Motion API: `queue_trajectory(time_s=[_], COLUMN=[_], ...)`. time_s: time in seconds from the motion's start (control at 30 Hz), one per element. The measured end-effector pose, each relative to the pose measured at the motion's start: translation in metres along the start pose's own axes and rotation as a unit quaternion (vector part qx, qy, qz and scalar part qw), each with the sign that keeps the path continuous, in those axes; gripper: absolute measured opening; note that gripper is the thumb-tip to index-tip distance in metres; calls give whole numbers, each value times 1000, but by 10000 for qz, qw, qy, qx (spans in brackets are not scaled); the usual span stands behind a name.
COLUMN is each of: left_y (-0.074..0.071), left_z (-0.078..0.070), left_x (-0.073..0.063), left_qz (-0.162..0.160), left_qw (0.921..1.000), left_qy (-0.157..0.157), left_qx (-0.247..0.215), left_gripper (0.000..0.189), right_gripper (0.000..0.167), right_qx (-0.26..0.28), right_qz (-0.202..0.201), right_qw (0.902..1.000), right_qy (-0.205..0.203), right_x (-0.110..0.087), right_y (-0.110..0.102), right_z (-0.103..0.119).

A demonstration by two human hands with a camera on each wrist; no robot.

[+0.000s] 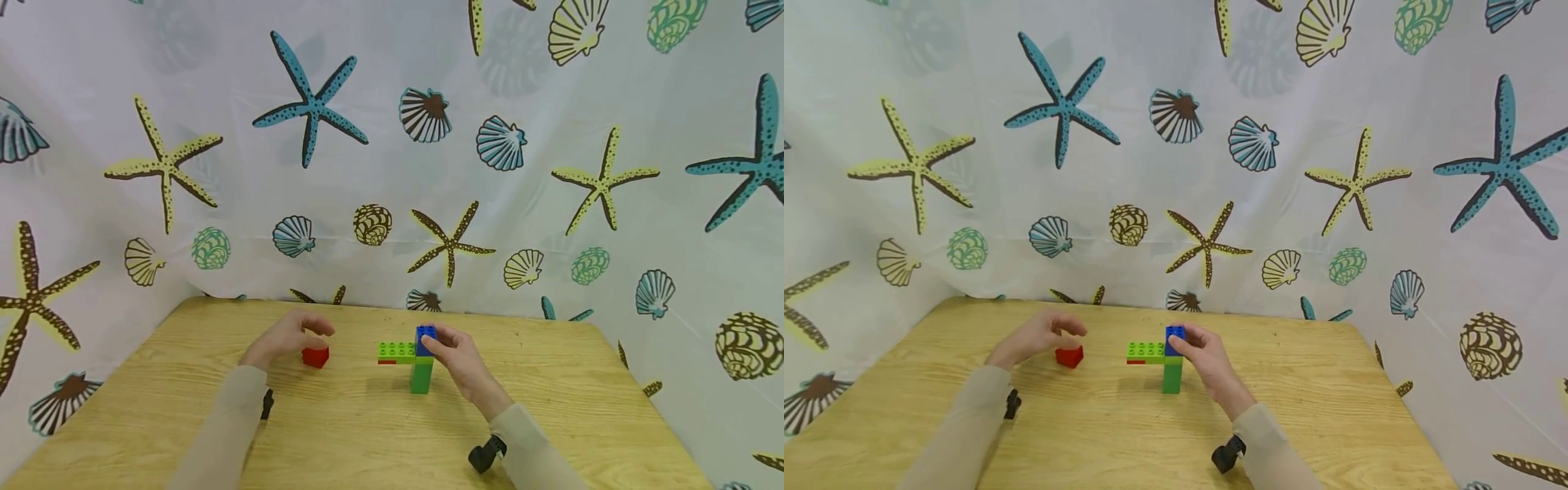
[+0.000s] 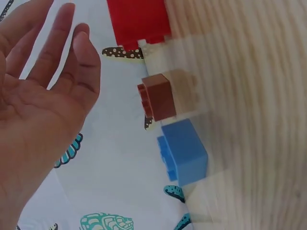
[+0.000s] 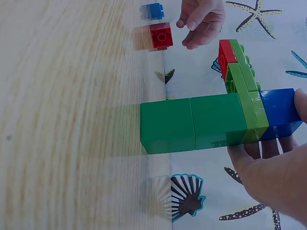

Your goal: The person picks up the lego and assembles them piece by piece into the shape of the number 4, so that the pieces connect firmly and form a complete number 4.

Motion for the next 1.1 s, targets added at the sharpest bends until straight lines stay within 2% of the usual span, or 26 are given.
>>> queue_trajectory(time_s=[0.07, 0.17, 0.27, 0.5, 0.67, 0.8, 0.93, 1.1], left_y=[1, 4, 7, 12, 16, 18, 19, 19], left_z=[1, 7, 14, 26, 35, 37, 34, 33], left_x=[-1, -2, -3, -3, -5, -6, -6, -5], left_qz=[72, 244, 387, 581, 699, 761, 828, 723], left_qw=[9998, 9992, 9984, 9977, 9952, 9937, 9937, 9942], left_qy=[24, -138, -324, -349, -685, -818, -760, -795], left_qx=[161, 289, 247, 75, 59, 48, 29, -9], left_gripper=[29, 35, 39, 45, 52, 51, 43, 39], right_gripper=[50, 49, 48, 48, 49, 52, 53, 50], right_qx=[-7, -23, -21, 12, 9, 7, 33, 35], right_qz=[0, 14, 22, 5, 26, 30, 28, 6], right_qw=[10000, 10000, 10000, 10000, 10000, 10000, 10000, 10000], right_qy=[-23, -68, -95, -96, -75, -63, -62, -36], right_x=[0, 1, 1, 1, 0, -1, -1, 0], right_y=[0, 0, 0, -1, -1, 0, 1, 0], right_z=[0, 0, 0, 0, 0, 1, 1, -1])
Point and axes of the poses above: each hand's wrist, its own x-axis towards the middle knuckle, its own y-axis out of the palm, z = x × y, the point moved 10 cm from there along x, towards the middle knuckle, and after that the axes turned 1 degree about -z, right-handed, at the moved point
